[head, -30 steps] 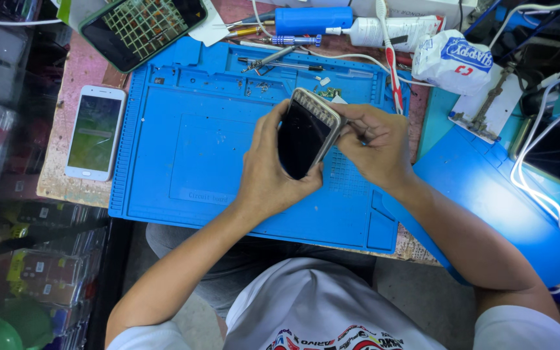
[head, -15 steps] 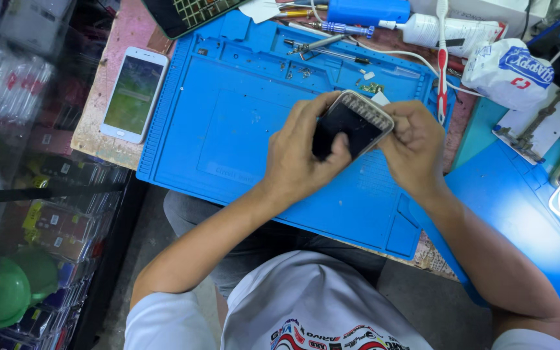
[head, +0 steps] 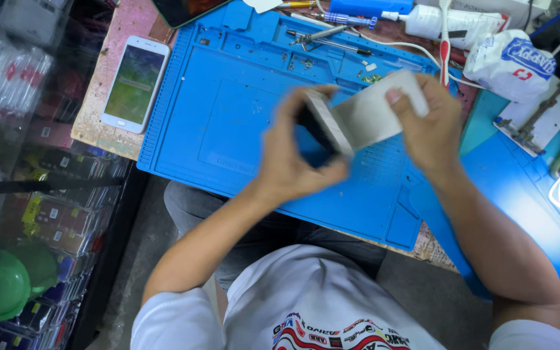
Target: The person disassembles a white mobile phone, using a screwdriver to remove internal screws and handling a small component with their hands before reassembling the device.
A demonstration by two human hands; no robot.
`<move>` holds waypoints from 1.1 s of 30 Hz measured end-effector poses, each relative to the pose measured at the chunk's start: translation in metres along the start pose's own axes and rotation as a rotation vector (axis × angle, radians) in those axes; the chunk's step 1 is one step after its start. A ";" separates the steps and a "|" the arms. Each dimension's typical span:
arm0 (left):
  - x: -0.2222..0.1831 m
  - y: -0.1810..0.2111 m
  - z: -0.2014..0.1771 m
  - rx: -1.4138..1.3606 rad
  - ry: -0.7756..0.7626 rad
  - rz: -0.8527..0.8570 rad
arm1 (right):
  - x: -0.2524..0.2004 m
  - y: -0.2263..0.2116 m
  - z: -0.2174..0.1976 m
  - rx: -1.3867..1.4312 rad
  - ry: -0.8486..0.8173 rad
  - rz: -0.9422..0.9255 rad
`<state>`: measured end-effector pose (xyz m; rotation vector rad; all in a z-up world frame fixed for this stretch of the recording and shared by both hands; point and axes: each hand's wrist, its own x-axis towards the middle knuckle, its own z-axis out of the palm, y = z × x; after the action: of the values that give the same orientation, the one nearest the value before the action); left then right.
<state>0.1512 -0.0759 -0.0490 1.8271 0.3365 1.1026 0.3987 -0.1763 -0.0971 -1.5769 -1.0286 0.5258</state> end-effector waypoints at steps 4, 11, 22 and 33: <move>-0.007 -0.002 -0.063 -0.763 0.110 -0.214 | 0.014 0.018 -0.015 0.375 -0.002 -0.021; -0.102 -0.015 -0.116 -1.412 0.152 -0.458 | -0.006 -0.078 0.010 0.413 -0.164 -0.129; -0.241 -0.031 -0.162 -1.127 0.132 -0.566 | -0.208 -0.089 0.041 -0.613 -0.710 -0.143; -0.358 -0.099 -0.129 -1.033 0.793 -0.868 | -0.169 0.194 0.149 -0.234 -0.214 0.025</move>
<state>-0.1297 -0.1755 -0.3051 0.2030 0.7442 0.9955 0.2589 -0.2334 -0.3528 -1.7687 -1.2709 0.6193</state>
